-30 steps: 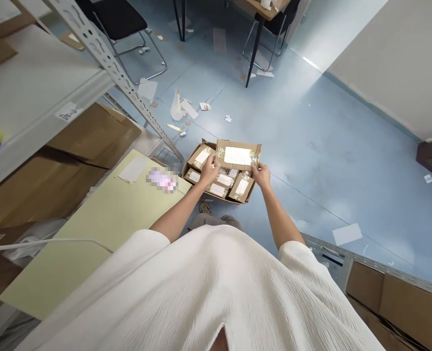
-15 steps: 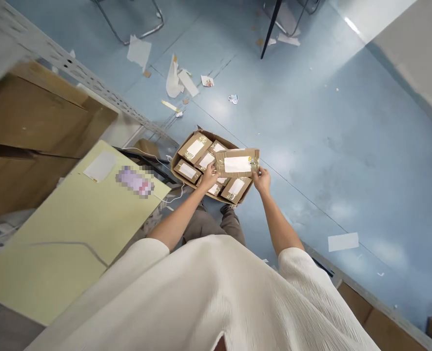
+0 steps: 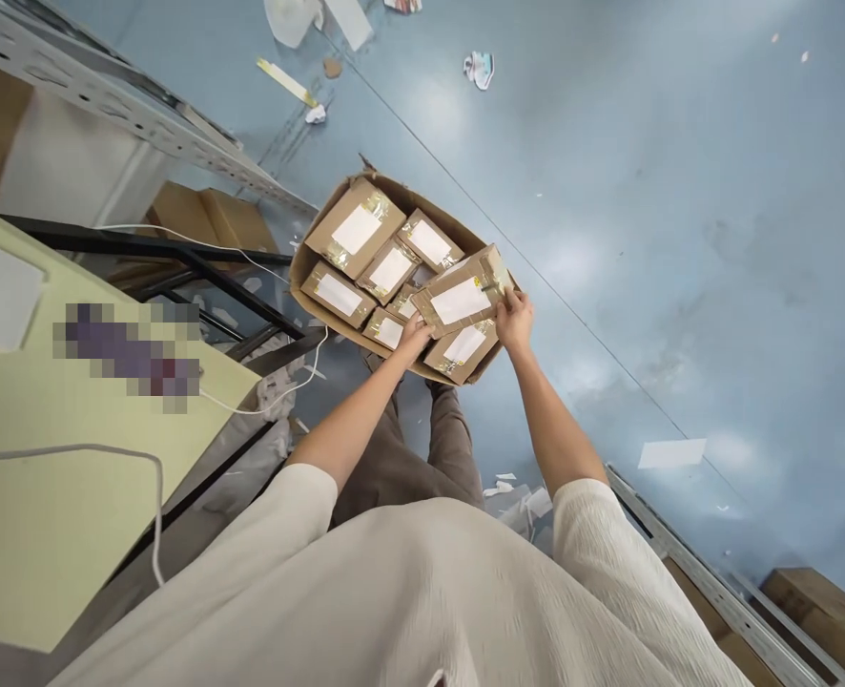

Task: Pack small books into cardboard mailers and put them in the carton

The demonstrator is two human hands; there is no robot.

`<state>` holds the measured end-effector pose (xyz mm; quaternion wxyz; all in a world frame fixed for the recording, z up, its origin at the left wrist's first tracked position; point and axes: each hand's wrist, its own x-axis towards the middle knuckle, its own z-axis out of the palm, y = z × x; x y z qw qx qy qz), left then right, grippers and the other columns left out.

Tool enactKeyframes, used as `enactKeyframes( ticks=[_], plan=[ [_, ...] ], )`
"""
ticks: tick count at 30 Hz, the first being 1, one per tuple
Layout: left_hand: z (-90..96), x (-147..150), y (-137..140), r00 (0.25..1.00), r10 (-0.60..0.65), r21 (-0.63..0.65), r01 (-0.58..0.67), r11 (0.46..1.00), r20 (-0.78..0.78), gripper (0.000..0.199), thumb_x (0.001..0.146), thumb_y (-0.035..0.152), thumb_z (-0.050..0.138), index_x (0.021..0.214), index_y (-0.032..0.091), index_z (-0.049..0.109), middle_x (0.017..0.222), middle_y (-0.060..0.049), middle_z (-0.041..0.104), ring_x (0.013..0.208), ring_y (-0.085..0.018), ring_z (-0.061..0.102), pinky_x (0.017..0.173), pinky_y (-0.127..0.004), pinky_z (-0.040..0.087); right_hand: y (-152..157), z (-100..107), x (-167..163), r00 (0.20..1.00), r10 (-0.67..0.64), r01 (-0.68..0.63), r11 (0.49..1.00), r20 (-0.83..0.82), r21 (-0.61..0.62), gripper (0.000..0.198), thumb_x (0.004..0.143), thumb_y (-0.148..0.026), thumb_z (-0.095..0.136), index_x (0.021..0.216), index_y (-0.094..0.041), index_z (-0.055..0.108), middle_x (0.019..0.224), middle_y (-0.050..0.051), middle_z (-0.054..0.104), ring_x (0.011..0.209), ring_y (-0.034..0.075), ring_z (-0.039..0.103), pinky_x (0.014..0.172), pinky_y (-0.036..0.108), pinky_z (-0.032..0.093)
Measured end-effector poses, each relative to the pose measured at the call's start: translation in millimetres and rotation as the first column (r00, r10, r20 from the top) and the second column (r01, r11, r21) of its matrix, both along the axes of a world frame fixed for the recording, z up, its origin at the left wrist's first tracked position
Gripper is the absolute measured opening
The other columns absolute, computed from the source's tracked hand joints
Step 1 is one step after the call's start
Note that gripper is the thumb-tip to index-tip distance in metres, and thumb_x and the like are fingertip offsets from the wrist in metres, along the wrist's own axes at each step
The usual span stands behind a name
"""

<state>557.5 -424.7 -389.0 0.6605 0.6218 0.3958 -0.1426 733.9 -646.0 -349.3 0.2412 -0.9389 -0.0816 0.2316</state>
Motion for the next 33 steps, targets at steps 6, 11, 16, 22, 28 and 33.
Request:
enactKeyframes(
  ticks=[6, 11, 16, 22, 28, 33],
  plan=[
    [-2.2, 17.6, 17.8, 0.999, -0.012, 0.104, 0.007, 0.995, 0.043, 0.095, 0.093, 0.028, 0.073, 0.183, 0.031, 0.042, 0.162, -0.014, 0.066, 0.147, -0.034, 0.067, 0.129, -0.05, 0.054, -11.6, -12.5, -4.2, 0.984, -0.176, 0.177, 0.982, -0.026, 0.071, 0.056, 0.102, -0.048, 0.06, 0.148, -0.021, 0.075, 0.133, 0.016, 0.074, 0.121, 0.034, 0.07, 0.118, 0.056, 0.057],
    [0.8, 56.7, 21.7, 0.961, -0.274, 0.229, 0.26, 0.938, 0.032, 0.101, 0.095, 0.03, 0.074, 0.189, 0.034, 0.035, 0.179, -0.014, 0.053, 0.17, -0.041, 0.046, 0.142, -0.056, 0.037, -26.5, -21.0, -26.8, 0.917, -0.365, 0.371, 0.929, -0.16, 0.004, 0.046, 0.096, -0.05, 0.063, 0.126, -0.018, 0.077, 0.121, 0.014, 0.08, 0.106, 0.032, 0.072, 0.108, 0.052, 0.061],
    [-22.2, 94.4, 1.8, 0.886, -0.462, 0.229, 0.459, 0.858, -0.044, 0.103, 0.096, 0.035, 0.076, 0.189, 0.031, 0.033, 0.191, -0.011, 0.042, 0.176, -0.047, 0.035, 0.144, -0.065, 0.031, -41.1, -35.5, -32.6, 0.854, -0.476, 0.465, 0.88, -0.211, -0.103, 0.059, 0.092, -0.046, 0.068, 0.141, -0.014, 0.072, 0.116, 0.016, 0.082, 0.11, 0.036, 0.074, 0.108, 0.051, 0.062],
    [-54.2, 115.6, -15.5, 0.884, -0.452, 0.259, 0.468, 0.845, -0.122, 0.111, 0.095, 0.038, 0.08, 0.19, 0.031, 0.024, 0.195, -0.012, 0.033, 0.18, -0.049, 0.023, 0.145, -0.072, 0.023, -44.8, -41.6, -39.5, 0.926, -0.34, 0.328, 0.94, -0.164, -0.098, 0.097, 0.107, -0.052, 0.057, 0.187, -0.014, 0.019, 0.127, 0.019, 0.084, 0.115, 0.038, 0.08, 0.109, 0.054, 0.063],
    [-47.2, 114.4, 0.2, 0.871, -0.426, 0.292, 0.485, 0.825, -0.243, 0.108, 0.096, 0.033, 0.074, 0.191, 0.033, 0.023, 0.192, -0.014, 0.038, 0.178, -0.048, 0.026, 0.142, -0.075, 0.025, -24.2, -42.1, -46.4, 0.965, -0.186, 0.159, 0.976, -0.187, -0.15, 0.088, 0.116, -0.056, 0.044, 0.189, -0.016, 0.018, 0.137, 0.024, 0.081, 0.117, 0.041, 0.08, 0.107, 0.057, 0.064],
    [-43.8, 124.8, 8.3, 0.872, -0.395, 0.354, 0.481, 0.802, -0.29, 0.107, 0.096, 0.031, 0.071, 0.191, 0.033, 0.022, 0.19, -0.014, 0.04, 0.178, -0.047, 0.025, 0.142, -0.074, 0.026, -11.2, -60.7, -27.3, 0.961, -0.177, 0.129, 0.966, -0.212, -0.225, 0.088, 0.115, -0.047, 0.044, 0.187, -0.005, 0.015, 0.145, 0.032, 0.077, 0.122, 0.046, 0.078, 0.11, 0.064, 0.063]
  ],
)
